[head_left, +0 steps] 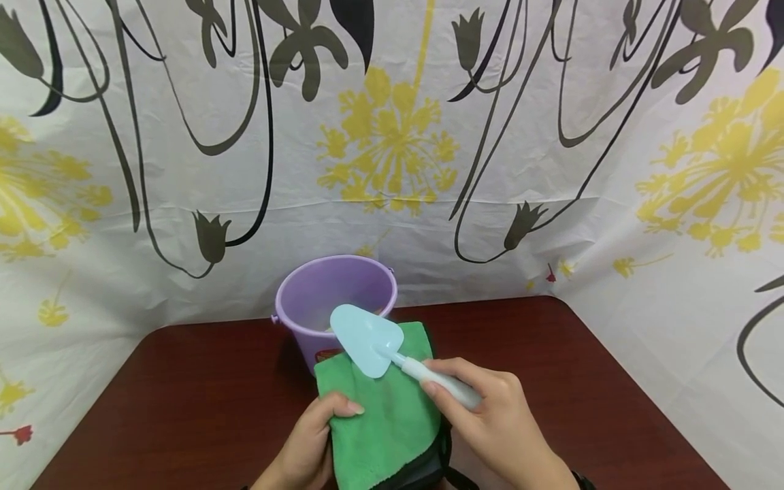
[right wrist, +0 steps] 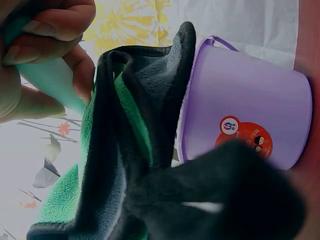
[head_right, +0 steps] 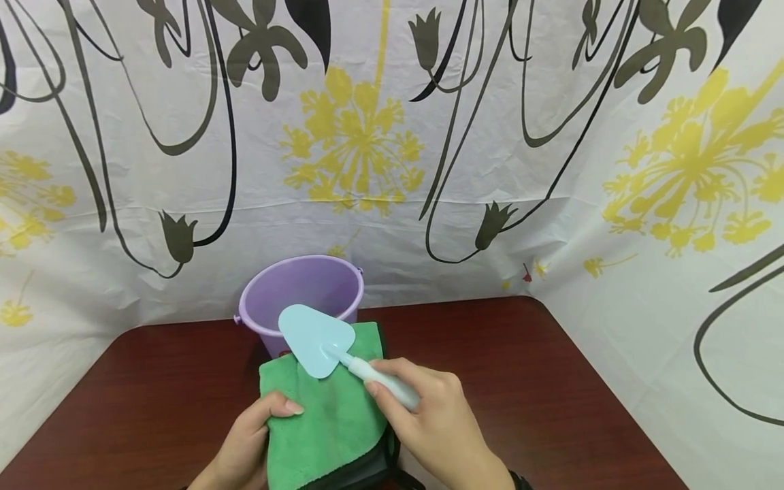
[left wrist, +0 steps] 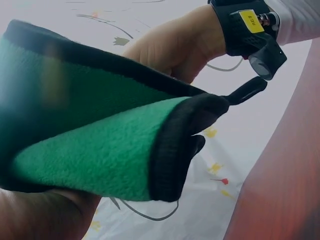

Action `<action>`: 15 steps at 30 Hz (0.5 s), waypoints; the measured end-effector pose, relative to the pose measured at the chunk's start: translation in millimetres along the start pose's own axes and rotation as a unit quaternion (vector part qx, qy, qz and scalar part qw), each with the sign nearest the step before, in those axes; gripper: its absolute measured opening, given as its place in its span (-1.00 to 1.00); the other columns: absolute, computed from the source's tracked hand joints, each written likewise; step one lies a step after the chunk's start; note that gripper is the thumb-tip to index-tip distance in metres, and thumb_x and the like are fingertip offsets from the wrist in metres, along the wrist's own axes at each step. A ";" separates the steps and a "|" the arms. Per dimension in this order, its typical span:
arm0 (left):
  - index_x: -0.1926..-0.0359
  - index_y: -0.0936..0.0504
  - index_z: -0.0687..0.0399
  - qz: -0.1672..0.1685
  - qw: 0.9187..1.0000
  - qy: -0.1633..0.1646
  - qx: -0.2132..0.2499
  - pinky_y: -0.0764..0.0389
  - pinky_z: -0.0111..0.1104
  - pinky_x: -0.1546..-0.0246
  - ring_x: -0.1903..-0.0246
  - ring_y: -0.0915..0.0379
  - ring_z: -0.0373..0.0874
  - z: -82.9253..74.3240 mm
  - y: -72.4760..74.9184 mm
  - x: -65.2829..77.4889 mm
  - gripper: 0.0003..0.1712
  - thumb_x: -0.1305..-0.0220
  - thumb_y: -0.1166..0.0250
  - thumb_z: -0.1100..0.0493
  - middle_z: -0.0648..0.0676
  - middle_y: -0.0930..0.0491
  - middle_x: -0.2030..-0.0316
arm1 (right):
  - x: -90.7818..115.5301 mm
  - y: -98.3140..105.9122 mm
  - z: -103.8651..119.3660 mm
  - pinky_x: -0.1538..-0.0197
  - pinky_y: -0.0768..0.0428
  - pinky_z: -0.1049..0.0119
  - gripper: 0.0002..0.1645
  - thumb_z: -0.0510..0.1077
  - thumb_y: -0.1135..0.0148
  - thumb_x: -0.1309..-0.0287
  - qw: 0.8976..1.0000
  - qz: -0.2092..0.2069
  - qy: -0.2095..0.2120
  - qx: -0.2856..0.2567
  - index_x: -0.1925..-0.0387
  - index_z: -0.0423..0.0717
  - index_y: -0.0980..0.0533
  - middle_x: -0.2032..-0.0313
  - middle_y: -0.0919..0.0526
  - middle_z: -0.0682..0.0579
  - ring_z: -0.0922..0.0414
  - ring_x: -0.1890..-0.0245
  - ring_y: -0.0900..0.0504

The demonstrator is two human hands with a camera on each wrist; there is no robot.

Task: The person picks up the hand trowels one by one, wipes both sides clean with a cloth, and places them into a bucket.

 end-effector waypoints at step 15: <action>0.14 -0.43 0.00 -0.087 0.996 0.011 0.034 -0.66 -0.45 0.03 0.13 -0.61 -0.32 -3.2 15.0 1.4 -0.69 -0.47 0.28 0.20 -0.16 -0.60 0.16 | -0.5 -5.5 -1.7 0.49 -0.44 0.64 -0.69 -0.16 -0.47 -0.16 0.998 0.042 -0.004 0.037 0.09 0.27 -0.67 0.36 -0.72 0.32 0.47 0.52 -0.42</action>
Point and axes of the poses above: each hand's wrist, its own x-axis away from the middle knuckle, its own y-axis out of the back of the hand, z = x × y, the point moved 6 cm from there along -x, towards the middle knuckle
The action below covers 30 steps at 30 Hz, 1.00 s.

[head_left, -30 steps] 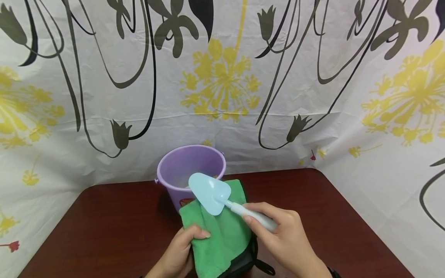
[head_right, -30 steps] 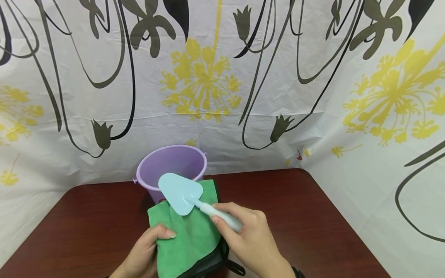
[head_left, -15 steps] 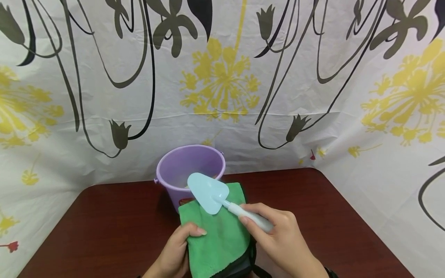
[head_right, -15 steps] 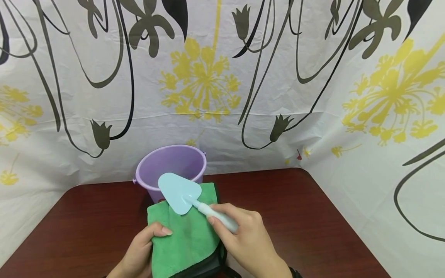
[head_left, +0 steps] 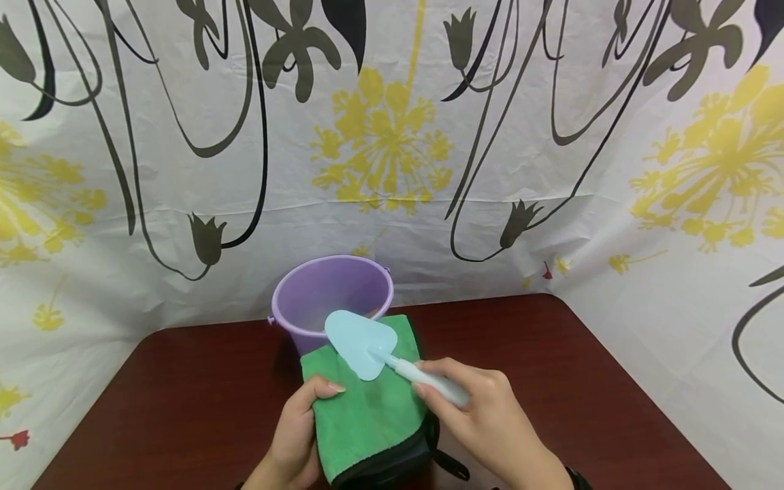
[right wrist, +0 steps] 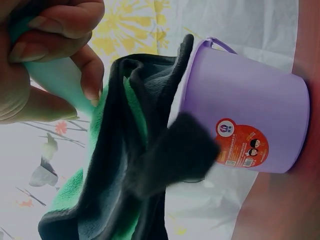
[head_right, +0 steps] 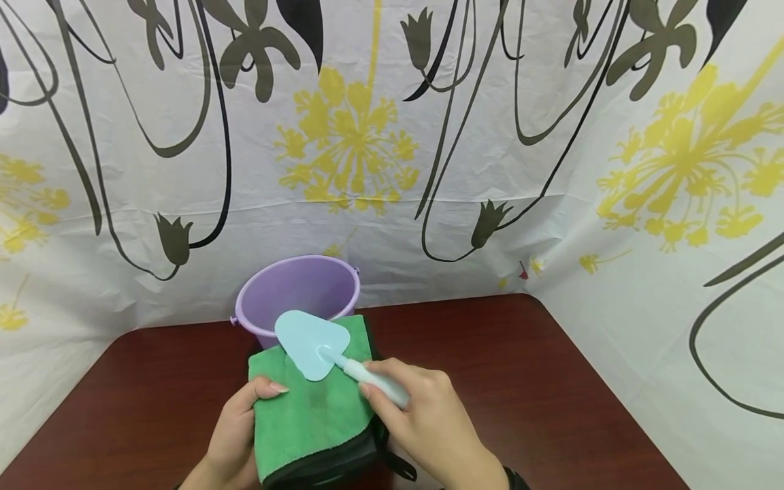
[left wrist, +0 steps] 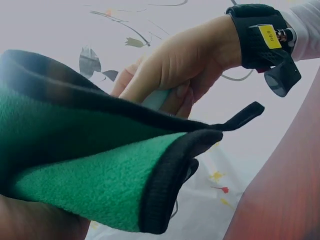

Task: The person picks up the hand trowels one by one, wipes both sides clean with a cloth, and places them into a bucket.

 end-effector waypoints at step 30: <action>-0.16 -0.23 -0.07 -0.181 0.971 -0.148 0.049 -0.68 -0.32 0.00 0.08 -0.57 -0.23 -27.8 37.3 10.8 -0.71 -0.59 0.34 0.11 -0.13 -0.49 0.00 | 3.9 -1.8 9.2 0.29 -0.53 0.68 -0.75 -0.13 -0.45 -0.19 0.998 0.005 0.063 0.018 0.09 0.19 -0.68 0.24 -0.77 0.32 0.49 0.37 -0.58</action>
Point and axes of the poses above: each hand's wrist, its own x-axis away from the middle knuckle, its own y-axis out of the back of the hand, z = x × y, the point moved 6 cm from there along -x, towards the middle knuckle
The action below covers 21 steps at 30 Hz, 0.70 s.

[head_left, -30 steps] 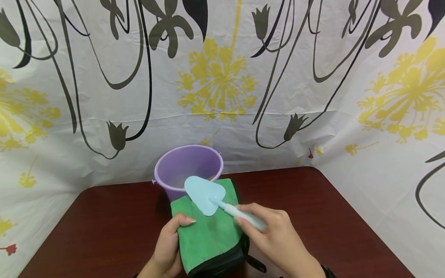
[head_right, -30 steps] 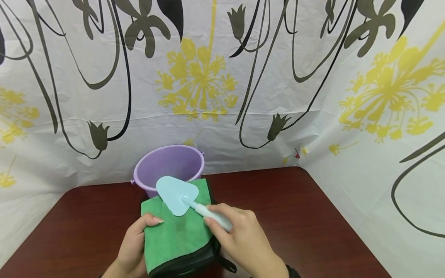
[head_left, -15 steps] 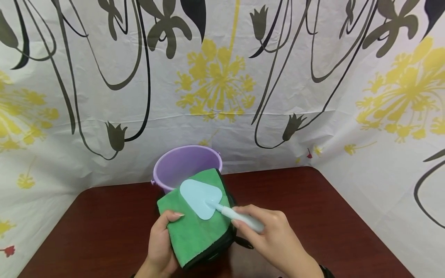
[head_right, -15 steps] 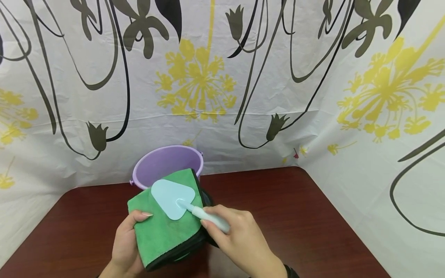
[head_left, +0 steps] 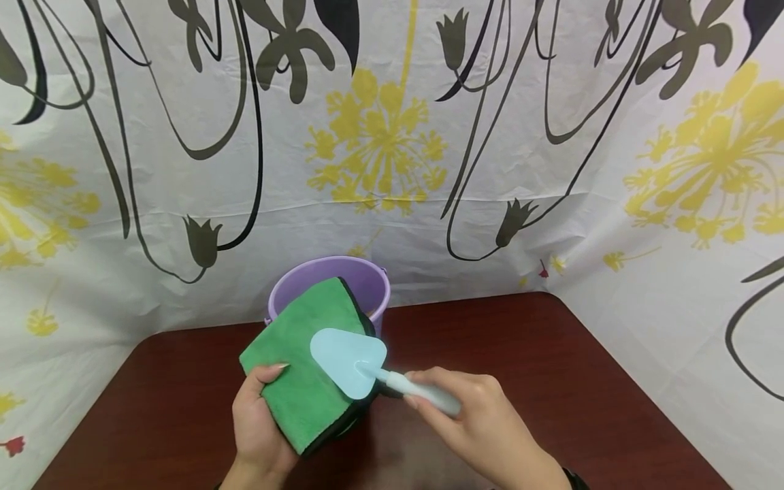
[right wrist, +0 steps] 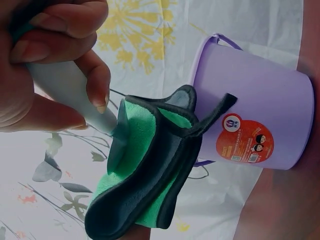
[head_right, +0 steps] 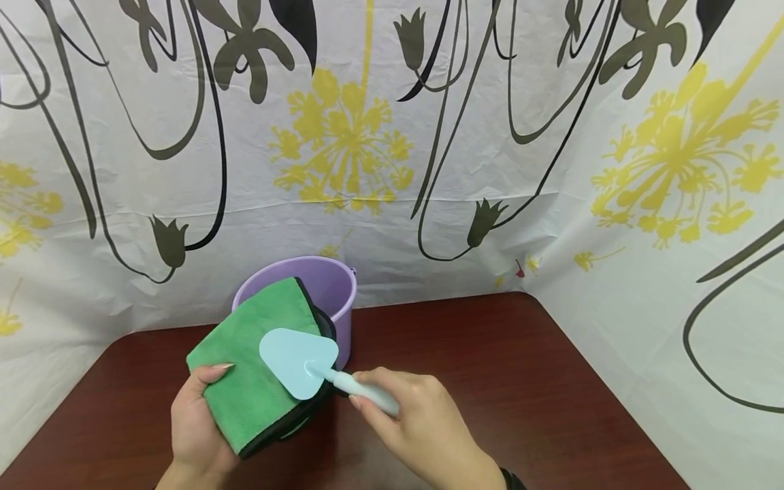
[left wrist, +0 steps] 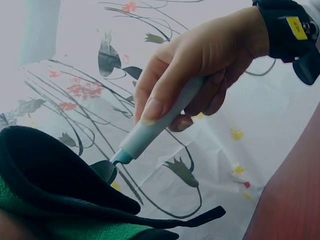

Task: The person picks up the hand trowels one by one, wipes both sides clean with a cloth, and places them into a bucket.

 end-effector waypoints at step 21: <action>0.03 -0.32 -0.05 0.071 0.997 0.012 -0.027 -0.70 -0.37 0.14 0.24 -0.60 -0.25 17.0 -21.9 9.2 -0.67 -0.53 0.40 0.13 -0.14 -0.52 0.15 | -0.5 -8.8 5.9 0.26 -0.59 0.64 -0.69 -0.25 -0.45 -0.14 0.996 -0.053 0.063 -0.020 0.08 0.06 -0.66 0.28 -0.79 0.16 0.41 0.40 -0.63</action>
Point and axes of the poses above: each hand's wrist, its own x-axis away from the middle knuckle, its own y-axis out of the back of the hand, z = x × y, the point moved 6 cm from there along -x, towards the middle knuckle
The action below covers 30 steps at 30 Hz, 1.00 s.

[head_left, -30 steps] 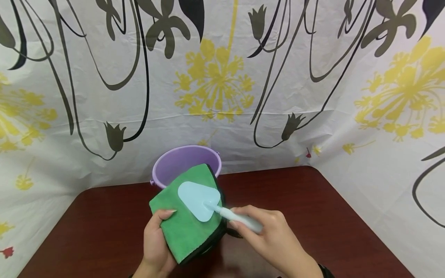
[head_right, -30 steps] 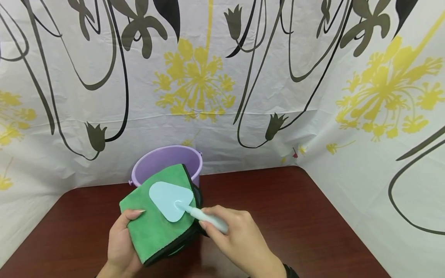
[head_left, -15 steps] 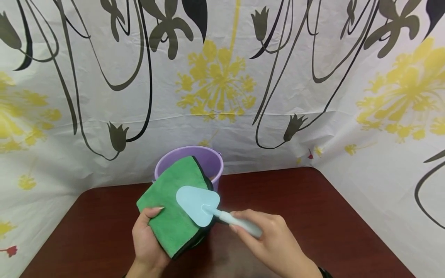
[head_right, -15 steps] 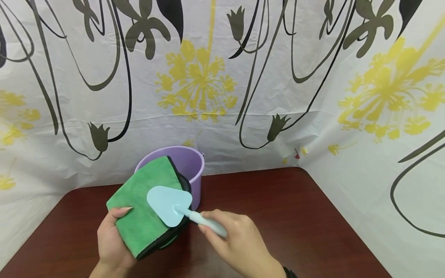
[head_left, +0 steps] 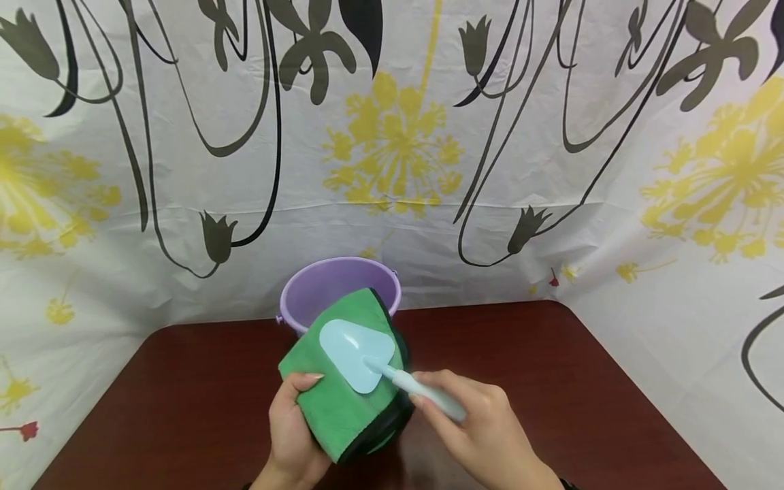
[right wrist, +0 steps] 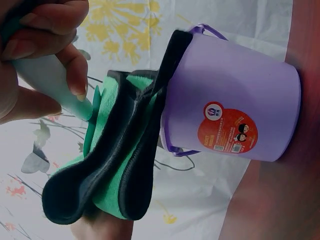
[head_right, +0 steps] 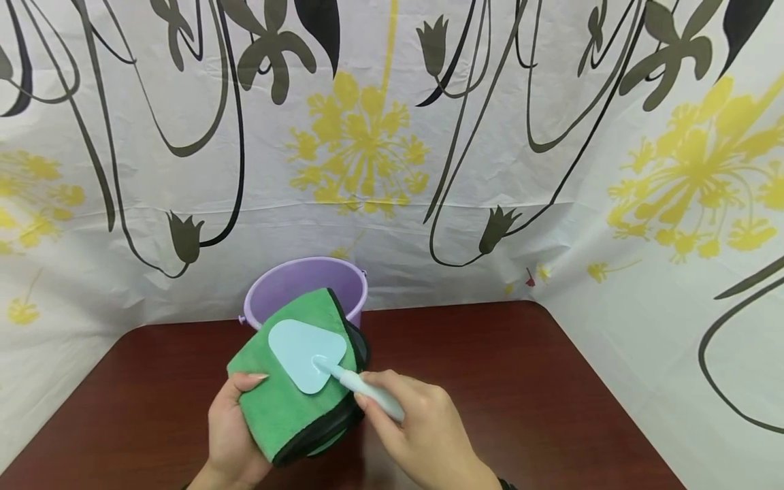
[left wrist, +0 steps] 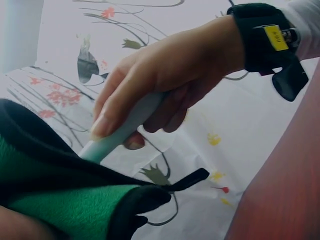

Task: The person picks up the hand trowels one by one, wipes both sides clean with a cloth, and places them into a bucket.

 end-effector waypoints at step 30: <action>0.18 -0.50 -0.09 0.100 0.990 0.097 -0.026 -0.64 -0.44 0.03 0.18 -0.60 -0.33 29.1 -22.9 0.9 -0.54 -0.50 0.39 0.15 -0.21 -0.64 0.21 | 0.4 5.4 -13.6 0.50 -0.37 0.73 -0.59 -0.28 -0.50 -0.06 0.999 -0.014 -0.046 0.012 0.05 0.14 -0.65 0.43 -0.68 0.28 0.50 0.58 -0.33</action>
Point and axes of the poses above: each hand's wrist, its own x-axis away from the middle knuckle, its own y-axis out of the back of the hand, z = x × y, the point moved 6 cm from there along -x, towards the middle knuckle
